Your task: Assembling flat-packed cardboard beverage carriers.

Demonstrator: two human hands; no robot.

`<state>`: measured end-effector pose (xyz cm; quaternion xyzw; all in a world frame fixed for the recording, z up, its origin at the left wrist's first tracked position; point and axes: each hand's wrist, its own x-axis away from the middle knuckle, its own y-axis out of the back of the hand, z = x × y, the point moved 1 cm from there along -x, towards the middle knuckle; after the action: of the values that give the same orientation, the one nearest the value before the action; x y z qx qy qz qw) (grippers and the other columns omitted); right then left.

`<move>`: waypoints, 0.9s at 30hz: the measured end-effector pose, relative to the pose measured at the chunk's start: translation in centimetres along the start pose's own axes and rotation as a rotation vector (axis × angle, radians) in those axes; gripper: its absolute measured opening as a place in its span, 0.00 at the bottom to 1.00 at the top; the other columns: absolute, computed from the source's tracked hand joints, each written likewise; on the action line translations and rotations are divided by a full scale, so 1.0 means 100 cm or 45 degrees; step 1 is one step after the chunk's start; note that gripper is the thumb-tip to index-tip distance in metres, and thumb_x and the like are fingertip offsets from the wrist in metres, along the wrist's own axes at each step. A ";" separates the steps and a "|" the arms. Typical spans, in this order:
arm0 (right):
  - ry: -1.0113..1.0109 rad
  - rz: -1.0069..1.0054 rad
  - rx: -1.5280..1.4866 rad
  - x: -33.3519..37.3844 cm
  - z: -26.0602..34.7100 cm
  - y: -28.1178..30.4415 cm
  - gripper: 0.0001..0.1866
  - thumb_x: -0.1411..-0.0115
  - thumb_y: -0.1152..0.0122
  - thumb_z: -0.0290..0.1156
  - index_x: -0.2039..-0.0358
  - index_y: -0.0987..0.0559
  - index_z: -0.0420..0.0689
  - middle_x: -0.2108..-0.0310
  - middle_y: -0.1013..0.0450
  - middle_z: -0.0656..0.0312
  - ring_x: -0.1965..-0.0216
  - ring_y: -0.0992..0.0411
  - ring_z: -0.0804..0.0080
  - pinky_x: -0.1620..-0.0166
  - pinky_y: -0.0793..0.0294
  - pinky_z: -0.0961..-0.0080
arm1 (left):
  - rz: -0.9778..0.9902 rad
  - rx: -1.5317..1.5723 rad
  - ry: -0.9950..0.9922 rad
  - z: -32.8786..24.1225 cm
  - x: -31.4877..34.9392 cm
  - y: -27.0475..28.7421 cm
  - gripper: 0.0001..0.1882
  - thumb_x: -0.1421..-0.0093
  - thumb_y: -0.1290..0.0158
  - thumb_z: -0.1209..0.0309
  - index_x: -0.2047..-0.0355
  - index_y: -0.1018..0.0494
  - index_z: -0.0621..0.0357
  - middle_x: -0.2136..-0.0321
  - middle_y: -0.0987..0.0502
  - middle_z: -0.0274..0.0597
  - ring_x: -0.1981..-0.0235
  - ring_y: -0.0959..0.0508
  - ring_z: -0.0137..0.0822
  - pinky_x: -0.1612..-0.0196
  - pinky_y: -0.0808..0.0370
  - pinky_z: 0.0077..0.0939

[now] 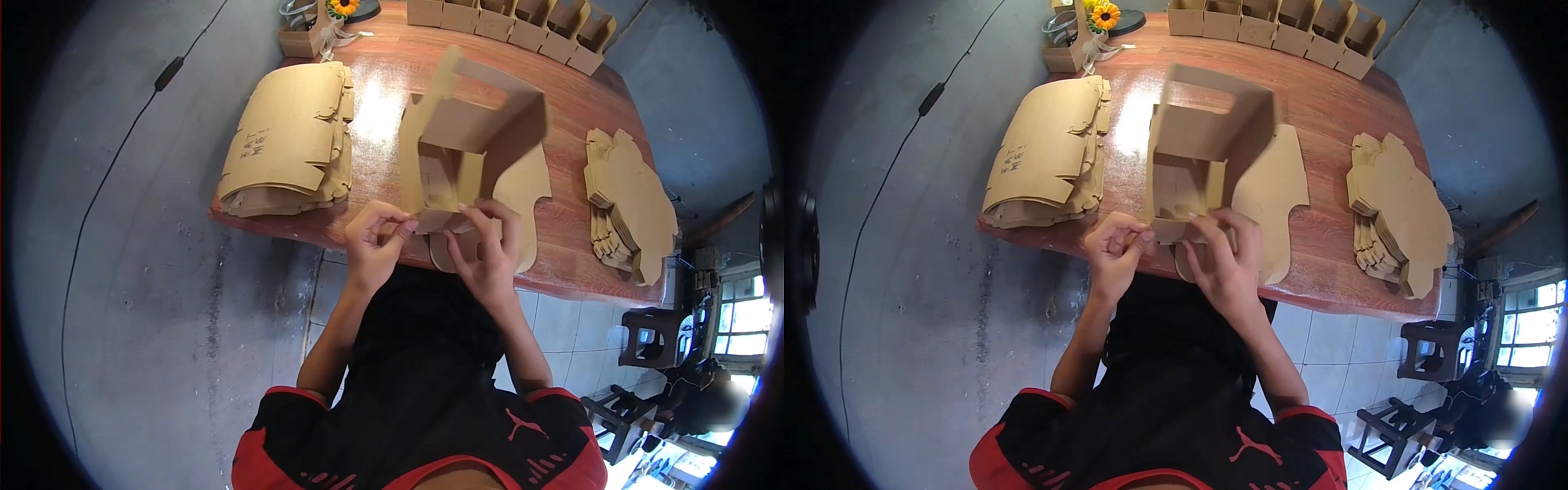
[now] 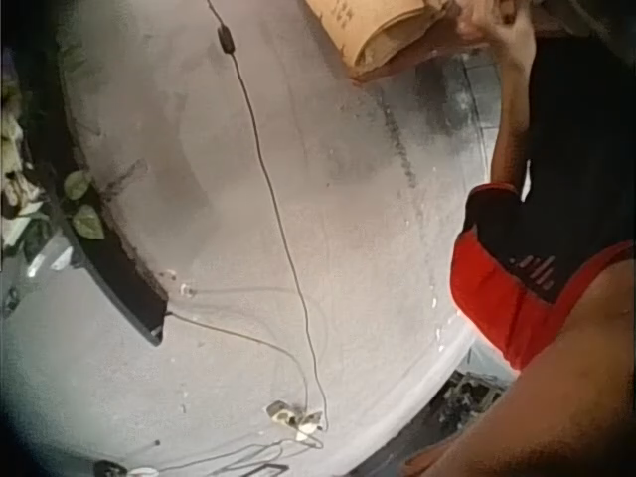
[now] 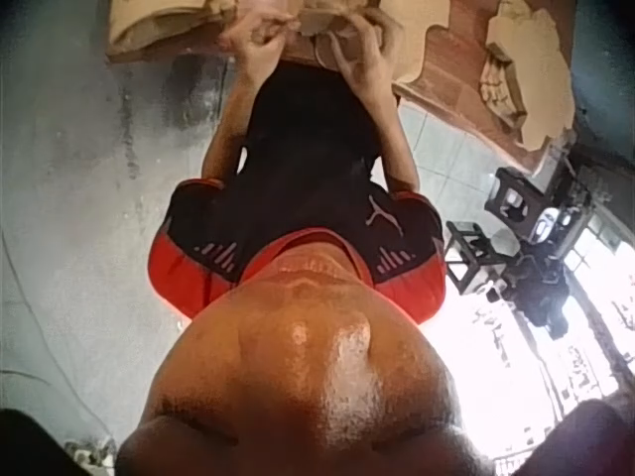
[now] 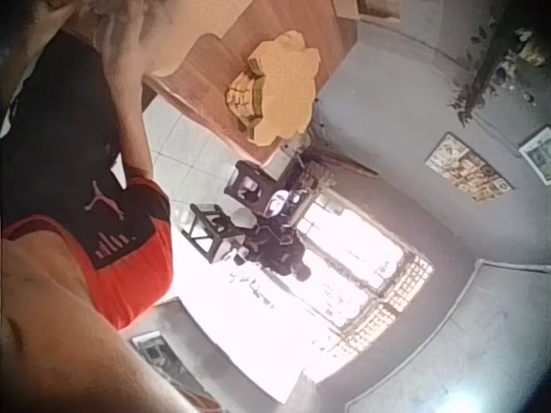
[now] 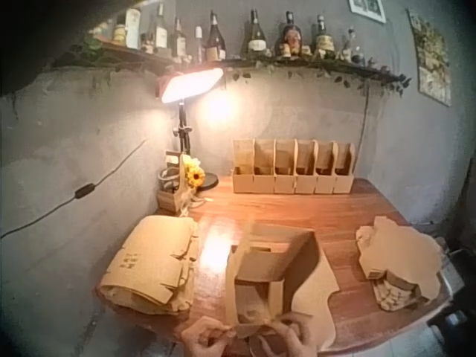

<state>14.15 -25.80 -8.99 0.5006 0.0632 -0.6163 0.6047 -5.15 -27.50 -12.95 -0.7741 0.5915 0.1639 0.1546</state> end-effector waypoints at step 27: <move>-0.265 0.170 -0.342 -0.018 -0.032 0.020 0.49 0.50 0.23 0.31 0.30 0.40 0.42 0.38 0.35 0.43 0.38 0.34 0.42 0.36 0.32 0.57 | 0.412 -1.294 -0.570 -0.044 -0.054 -0.019 0.12 0.47 0.36 0.73 0.62 0.22 0.54 0.59 0.24 0.35 0.52 0.26 0.44 0.53 0.25 0.41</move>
<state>17.08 -22.88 -8.25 0.3518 0.0484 -0.6092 0.7090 -4.34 -24.24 -6.58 -0.5974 0.5022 0.6088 -0.1421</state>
